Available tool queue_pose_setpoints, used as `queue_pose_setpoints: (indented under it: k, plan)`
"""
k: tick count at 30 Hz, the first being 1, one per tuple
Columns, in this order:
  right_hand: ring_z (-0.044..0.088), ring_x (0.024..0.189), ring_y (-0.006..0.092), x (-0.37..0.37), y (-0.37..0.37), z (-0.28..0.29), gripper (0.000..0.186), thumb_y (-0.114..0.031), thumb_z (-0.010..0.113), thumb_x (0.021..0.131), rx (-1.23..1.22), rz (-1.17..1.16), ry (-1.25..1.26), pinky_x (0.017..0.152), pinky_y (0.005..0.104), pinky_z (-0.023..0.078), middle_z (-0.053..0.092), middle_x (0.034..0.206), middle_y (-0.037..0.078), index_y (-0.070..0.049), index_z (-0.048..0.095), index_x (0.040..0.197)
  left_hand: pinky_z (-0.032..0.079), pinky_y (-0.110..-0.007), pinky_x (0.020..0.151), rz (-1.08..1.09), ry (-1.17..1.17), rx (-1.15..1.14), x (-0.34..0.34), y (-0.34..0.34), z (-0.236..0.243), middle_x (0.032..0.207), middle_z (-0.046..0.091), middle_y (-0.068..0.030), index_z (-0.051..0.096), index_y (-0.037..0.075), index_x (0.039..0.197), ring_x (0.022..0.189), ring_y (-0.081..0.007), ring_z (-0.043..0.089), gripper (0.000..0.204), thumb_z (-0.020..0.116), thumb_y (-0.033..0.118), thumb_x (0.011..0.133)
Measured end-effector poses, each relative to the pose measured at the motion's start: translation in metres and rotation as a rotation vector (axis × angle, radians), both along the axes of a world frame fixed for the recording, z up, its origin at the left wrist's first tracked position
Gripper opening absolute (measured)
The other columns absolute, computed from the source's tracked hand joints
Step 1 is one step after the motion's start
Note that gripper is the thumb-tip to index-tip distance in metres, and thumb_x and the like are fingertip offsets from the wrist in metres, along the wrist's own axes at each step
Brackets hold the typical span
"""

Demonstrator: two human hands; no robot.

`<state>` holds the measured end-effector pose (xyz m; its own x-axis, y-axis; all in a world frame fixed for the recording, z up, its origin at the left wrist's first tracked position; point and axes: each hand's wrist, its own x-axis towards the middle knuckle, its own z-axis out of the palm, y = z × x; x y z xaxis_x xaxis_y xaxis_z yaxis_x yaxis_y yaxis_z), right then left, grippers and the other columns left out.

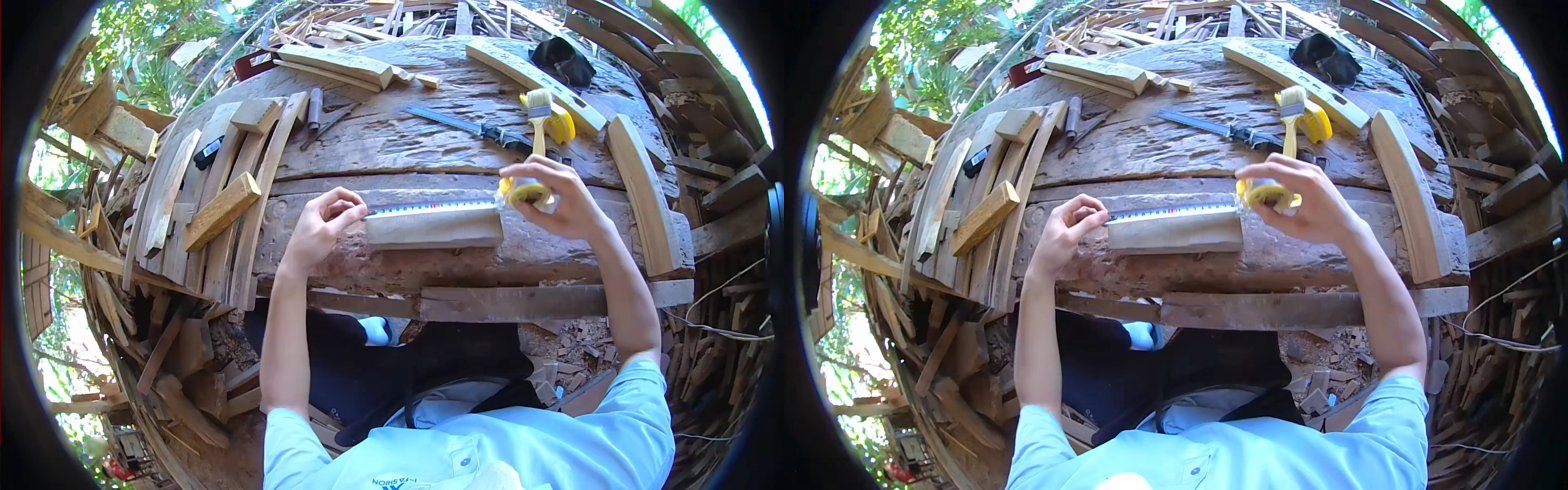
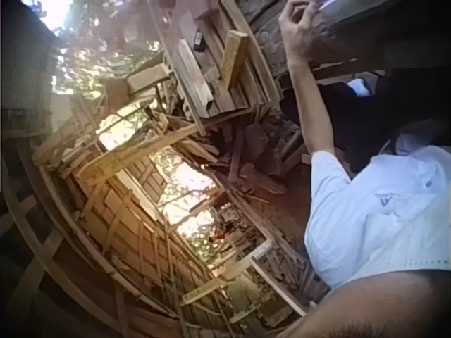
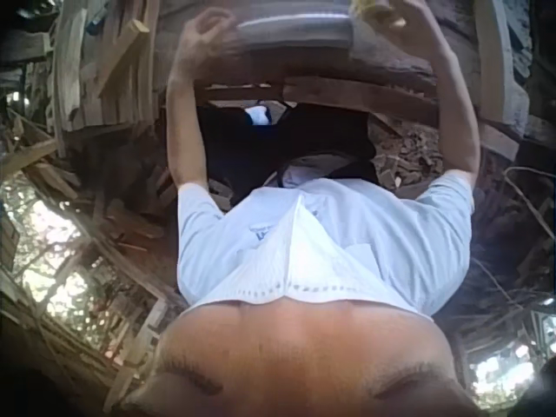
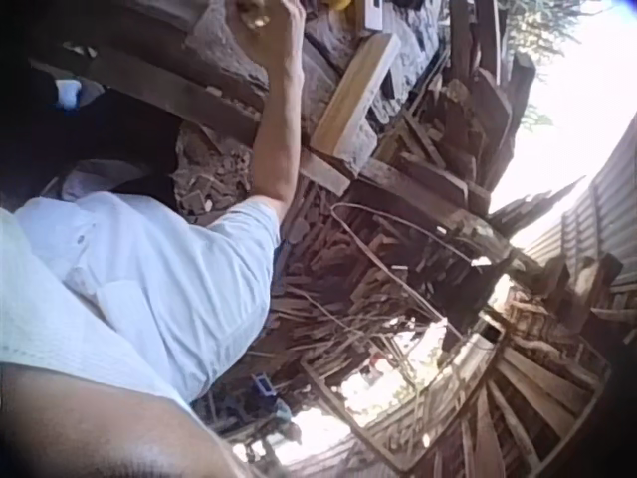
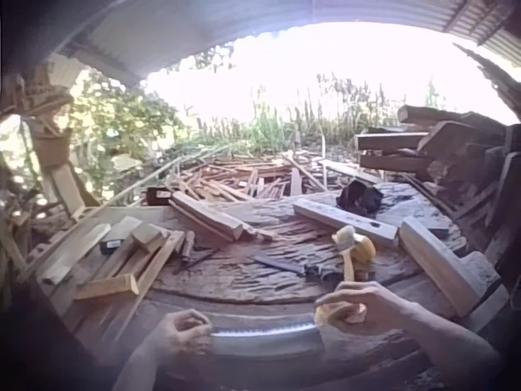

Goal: Measuring and cleaning a piece of wood in a workshop.

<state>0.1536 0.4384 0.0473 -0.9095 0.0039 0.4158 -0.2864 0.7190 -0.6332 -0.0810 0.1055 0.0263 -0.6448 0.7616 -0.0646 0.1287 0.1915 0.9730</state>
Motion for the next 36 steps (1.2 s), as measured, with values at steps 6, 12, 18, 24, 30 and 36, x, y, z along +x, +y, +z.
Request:
queue_pose_setpoints:
  k: [6,12,18,24,30,36]
  plan:
    - [0.072,0.092,0.0297,0.009,0.010,0.008,0.046,-0.001,0.077,0.077,0.054,0.002,-0.042,0.083,0.0392,0.058,0.072,0.104,0.011,-0.012,0.071,0.122,0.031,-0.022,0.056,0.131,0.273,0.008,0.003,0.008,-0.010,0.074,0.059,0.0062,0.073,0.005,0.097,0.063,-0.0010,0.042,0.009,0.074,0.013,0.094]
    - [0.073,0.092,0.0310,0.012,0.022,0.011,0.047,-0.001,0.076,0.074,0.114,-0.022,-0.067,0.084,0.0399,0.059,0.072,0.104,0.011,-0.012,0.071,0.120,0.029,-0.022,0.054,0.227,0.235,0.008,0.014,-0.001,-0.020,0.071,0.057,0.0078,0.074,0.006,0.095,0.059,0.0006,0.039,0.005,0.074,0.011,0.095]
    - [0.072,0.091,0.0298,0.002,-0.002,-0.009,0.049,0.001,0.077,0.073,-0.006,0.083,-0.015,0.081,0.0379,0.060,0.070,0.104,0.010,-0.012,0.071,0.120,0.025,-0.022,0.052,0.333,0.265,0.035,0.025,0.005,-0.032,0.065,0.053,0.0088,0.078,0.008,0.098,0.058,0.0013,0.037,0.007,0.076,0.014,0.096]
    - [0.072,0.090,0.0284,0.001,-0.002,-0.011,0.051,0.000,0.078,0.073,0.010,0.050,0.050,0.080,0.0382,0.060,0.070,0.103,0.010,-0.013,0.071,0.122,0.026,-0.022,0.052,0.383,0.284,0.036,0.033,0.006,-0.036,0.066,0.053,0.0091,0.079,0.008,0.100,0.059,0.0008,0.039,0.010,0.077,0.016,0.096]
    - [0.072,0.089,0.0272,0.004,0.000,-0.012,0.052,0.000,0.077,0.073,0.046,-0.006,0.054,0.080,0.0386,0.060,0.070,0.106,0.009,-0.013,0.071,0.123,0.027,-0.021,0.055,0.386,0.226,0.078,0.031,0.005,-0.041,0.070,0.059,0.0088,0.080,0.006,0.098,0.061,0.0011,0.040,0.009,0.080,0.013,0.093]
    - [0.073,0.091,0.0279,0.003,0.003,-0.007,0.053,0.001,0.078,0.073,0.056,0.010,0.002,0.081,0.0387,0.060,0.071,0.107,0.010,-0.012,0.070,0.124,0.030,-0.020,0.056,0.379,0.220,0.086,0.030,0.002,-0.040,0.075,0.065,0.0067,0.081,0.006,0.099,0.063,0.0005,0.042,0.010,0.081,0.014,0.093]
